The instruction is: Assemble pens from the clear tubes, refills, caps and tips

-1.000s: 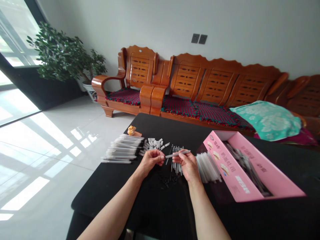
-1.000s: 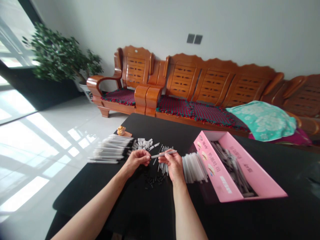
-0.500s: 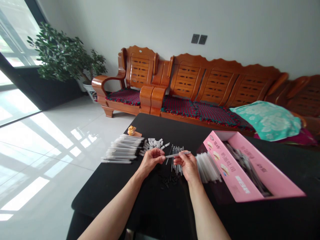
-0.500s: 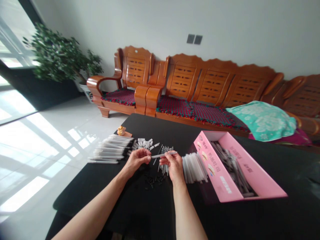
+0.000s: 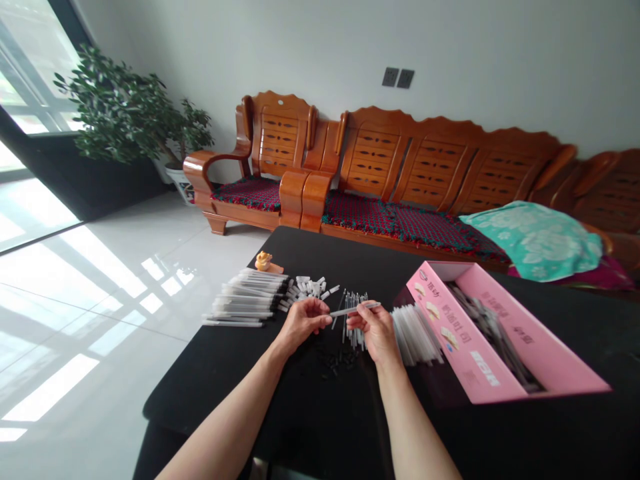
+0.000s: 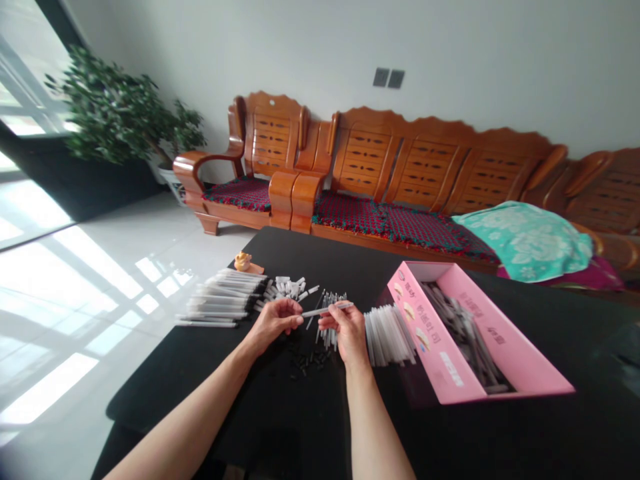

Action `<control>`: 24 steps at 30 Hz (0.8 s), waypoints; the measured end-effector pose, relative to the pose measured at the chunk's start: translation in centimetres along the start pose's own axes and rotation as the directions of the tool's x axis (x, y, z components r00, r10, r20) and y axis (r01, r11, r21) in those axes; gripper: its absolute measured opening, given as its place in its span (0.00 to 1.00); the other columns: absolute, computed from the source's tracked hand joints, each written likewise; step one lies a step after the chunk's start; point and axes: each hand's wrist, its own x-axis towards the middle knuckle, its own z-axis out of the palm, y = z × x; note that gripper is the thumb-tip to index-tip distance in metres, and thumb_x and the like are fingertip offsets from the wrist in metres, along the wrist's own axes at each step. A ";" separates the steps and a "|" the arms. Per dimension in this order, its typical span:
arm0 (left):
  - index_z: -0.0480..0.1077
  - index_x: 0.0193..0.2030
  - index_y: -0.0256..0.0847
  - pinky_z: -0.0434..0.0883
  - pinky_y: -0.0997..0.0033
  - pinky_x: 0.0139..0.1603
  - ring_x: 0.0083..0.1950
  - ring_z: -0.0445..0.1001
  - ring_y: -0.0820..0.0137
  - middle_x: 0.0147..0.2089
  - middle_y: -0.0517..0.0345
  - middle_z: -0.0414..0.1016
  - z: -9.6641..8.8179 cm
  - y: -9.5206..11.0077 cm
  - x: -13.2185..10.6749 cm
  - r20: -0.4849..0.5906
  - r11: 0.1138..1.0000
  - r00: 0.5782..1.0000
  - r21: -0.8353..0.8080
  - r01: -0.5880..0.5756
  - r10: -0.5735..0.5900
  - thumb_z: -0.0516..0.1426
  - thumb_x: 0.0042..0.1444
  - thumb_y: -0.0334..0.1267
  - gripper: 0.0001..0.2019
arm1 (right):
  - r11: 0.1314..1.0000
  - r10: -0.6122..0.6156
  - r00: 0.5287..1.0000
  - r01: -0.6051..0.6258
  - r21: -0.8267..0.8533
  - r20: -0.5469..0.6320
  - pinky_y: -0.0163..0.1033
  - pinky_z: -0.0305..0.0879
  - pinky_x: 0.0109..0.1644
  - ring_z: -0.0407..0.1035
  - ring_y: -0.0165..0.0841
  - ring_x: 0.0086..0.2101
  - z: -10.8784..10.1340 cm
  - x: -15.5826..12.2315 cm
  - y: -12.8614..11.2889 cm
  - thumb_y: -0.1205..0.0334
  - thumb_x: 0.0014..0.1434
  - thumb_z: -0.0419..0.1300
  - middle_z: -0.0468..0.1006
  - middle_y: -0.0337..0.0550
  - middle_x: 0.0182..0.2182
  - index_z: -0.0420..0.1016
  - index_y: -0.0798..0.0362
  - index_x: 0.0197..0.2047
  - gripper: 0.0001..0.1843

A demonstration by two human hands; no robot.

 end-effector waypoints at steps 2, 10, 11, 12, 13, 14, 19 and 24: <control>0.72 0.36 0.33 0.61 0.82 0.16 0.20 0.68 0.77 0.24 0.59 0.72 0.0 0.0 0.0 -0.017 0.999 1.000 0.038 0.013 -0.013 0.65 0.47 0.51 0.21 | 1.000 -0.001 1.000 0.001 0.000 -0.005 0.35 0.75 0.24 0.76 0.34 0.21 0.0 0.0 0.0 0.56 0.48 0.71 0.82 0.44 0.25 0.70 0.54 0.35 0.17; 0.73 0.29 0.32 0.59 0.83 0.15 0.17 0.64 0.79 0.20 0.59 0.69 -0.1 0.0 -0.1 0.047 0.992 0.998 0.118 0.045 -0.051 0.63 0.49 0.52 0.20 | 1.000 0.008 1.000 -0.008 0.002 -0.003 0.36 0.75 0.24 0.76 0.35 0.21 -0.1 0.0 0.0 0.56 0.48 0.71 0.82 0.44 0.25 0.70 0.54 0.34 0.16; 0.72 0.30 0.32 0.60 0.83 0.16 0.18 0.65 0.79 0.20 0.60 0.69 -0.1 0.1 -0.1 0.033 0.995 0.999 0.097 0.031 -0.035 0.65 0.46 0.50 0.19 | 1.000 0.009 1.000 -0.009 0.001 -0.002 0.36 0.75 0.24 0.76 0.35 0.21 -0.1 0.0 0.0 0.56 0.48 0.71 0.82 0.44 0.25 0.70 0.54 0.34 0.17; 0.72 0.32 0.32 0.61 0.82 0.17 0.19 0.66 0.78 0.21 0.61 0.69 0.0 0.1 0.0 0.015 0.997 1.000 0.072 0.018 -0.019 0.67 0.44 0.49 0.19 | 1.000 0.009 1.000 -0.009 -0.002 -0.002 0.36 0.75 0.24 0.76 0.35 0.21 -0.1 0.0 0.0 0.56 0.48 0.71 0.82 0.44 0.25 0.70 0.54 0.34 0.17; 0.73 0.35 0.33 0.62 0.82 0.17 0.20 0.67 0.78 0.22 0.61 0.70 0.0 0.1 0.0 0.001 0.999 1.000 0.052 0.008 -0.008 0.68 0.43 0.48 0.20 | 1.000 0.010 1.000 -0.010 -0.005 -0.003 0.36 0.75 0.24 0.76 0.34 0.21 0.0 0.0 0.0 0.56 0.48 0.71 0.82 0.44 0.25 0.70 0.54 0.35 0.17; 0.73 0.38 0.33 0.63 0.82 0.17 0.20 0.67 0.78 0.24 0.60 0.72 0.0 0.1 0.0 -0.006 0.999 1.000 0.044 0.004 -0.004 0.68 0.43 0.48 0.21 | 1.000 0.010 1.000 -0.010 -0.008 -0.004 0.36 0.75 0.24 0.76 0.34 0.21 0.0 0.0 0.0 0.56 0.48 0.71 0.82 0.44 0.24 0.70 0.54 0.35 0.17; 0.74 0.31 0.30 0.56 0.82 0.12 0.16 0.64 0.79 0.23 0.55 0.72 0.1 0.0 -0.2 0.046 0.987 0.993 0.119 0.103 -0.109 0.55 0.56 0.57 0.26 | 1.000 0.008 1.000 -0.008 -0.003 -0.011 0.36 0.75 0.23 0.76 0.35 0.21 0.1 0.0 -0.1 0.56 0.48 0.71 0.82 0.44 0.24 0.70 0.54 0.34 0.17; 0.72 0.30 0.32 0.57 0.84 0.13 0.16 0.62 0.81 0.19 0.61 0.68 0.1 0.1 -0.2 0.041 0.995 0.997 0.077 0.060 -0.063 0.64 0.48 0.52 0.20 | 1.000 0.009 1.000 -0.009 -0.002 -0.007 0.36 0.75 0.24 0.76 0.34 0.21 0.1 -0.1 -0.1 0.56 0.48 0.71 0.82 0.43 0.24 0.70 0.54 0.34 0.17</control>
